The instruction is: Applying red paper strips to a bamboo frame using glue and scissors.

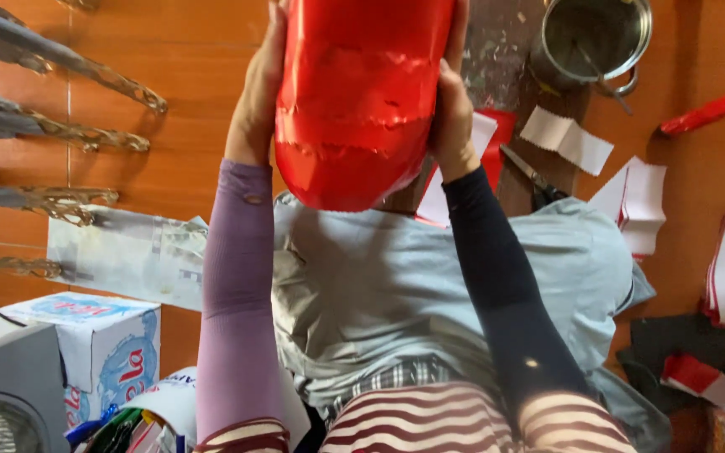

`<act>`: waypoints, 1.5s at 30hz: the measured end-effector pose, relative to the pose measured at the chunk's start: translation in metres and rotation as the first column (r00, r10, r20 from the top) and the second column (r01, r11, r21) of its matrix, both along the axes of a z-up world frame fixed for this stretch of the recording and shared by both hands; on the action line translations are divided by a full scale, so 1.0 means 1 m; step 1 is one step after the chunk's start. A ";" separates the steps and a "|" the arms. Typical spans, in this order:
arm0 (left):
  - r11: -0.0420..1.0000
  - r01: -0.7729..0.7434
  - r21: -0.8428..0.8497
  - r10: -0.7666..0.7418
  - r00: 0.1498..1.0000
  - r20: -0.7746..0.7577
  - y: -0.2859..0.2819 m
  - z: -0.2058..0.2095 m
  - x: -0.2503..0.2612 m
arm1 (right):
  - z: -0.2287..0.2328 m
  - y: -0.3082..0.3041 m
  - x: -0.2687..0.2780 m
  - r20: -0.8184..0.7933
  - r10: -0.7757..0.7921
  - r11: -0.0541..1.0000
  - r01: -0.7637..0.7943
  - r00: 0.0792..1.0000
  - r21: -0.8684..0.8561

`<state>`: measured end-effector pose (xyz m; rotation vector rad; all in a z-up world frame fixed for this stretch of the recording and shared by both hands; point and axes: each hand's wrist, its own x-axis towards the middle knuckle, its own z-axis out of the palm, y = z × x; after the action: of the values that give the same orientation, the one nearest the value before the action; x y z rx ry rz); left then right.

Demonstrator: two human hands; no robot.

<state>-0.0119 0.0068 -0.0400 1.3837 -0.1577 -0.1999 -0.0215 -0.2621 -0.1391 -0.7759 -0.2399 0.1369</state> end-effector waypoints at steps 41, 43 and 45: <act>0.445 0.544 0.711 -0.501 0.810 -0.306 -0.001 -0.192 -0.126 | -0.134 -0.058 -0.105 0.114 0.067 0.143 0.103 0.991 -0.984; 0.384 0.544 0.746 -0.529 0.792 -0.305 -0.009 -0.197 -0.131 | -0.130 -0.076 -0.119 0.011 0.063 -0.069 0.015 0.998 -0.997; 0.324 0.531 0.783 -0.554 0.778 -0.298 -0.016 -0.202 -0.133 | -0.094 -0.082 -0.132 -0.097 0.046 -0.212 -0.085 0.994 -0.974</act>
<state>-0.1446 -0.0092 -0.2421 2.2936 -0.6325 -0.9511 -0.1533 -0.3444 -0.2327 -2.5237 -0.0792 0.4960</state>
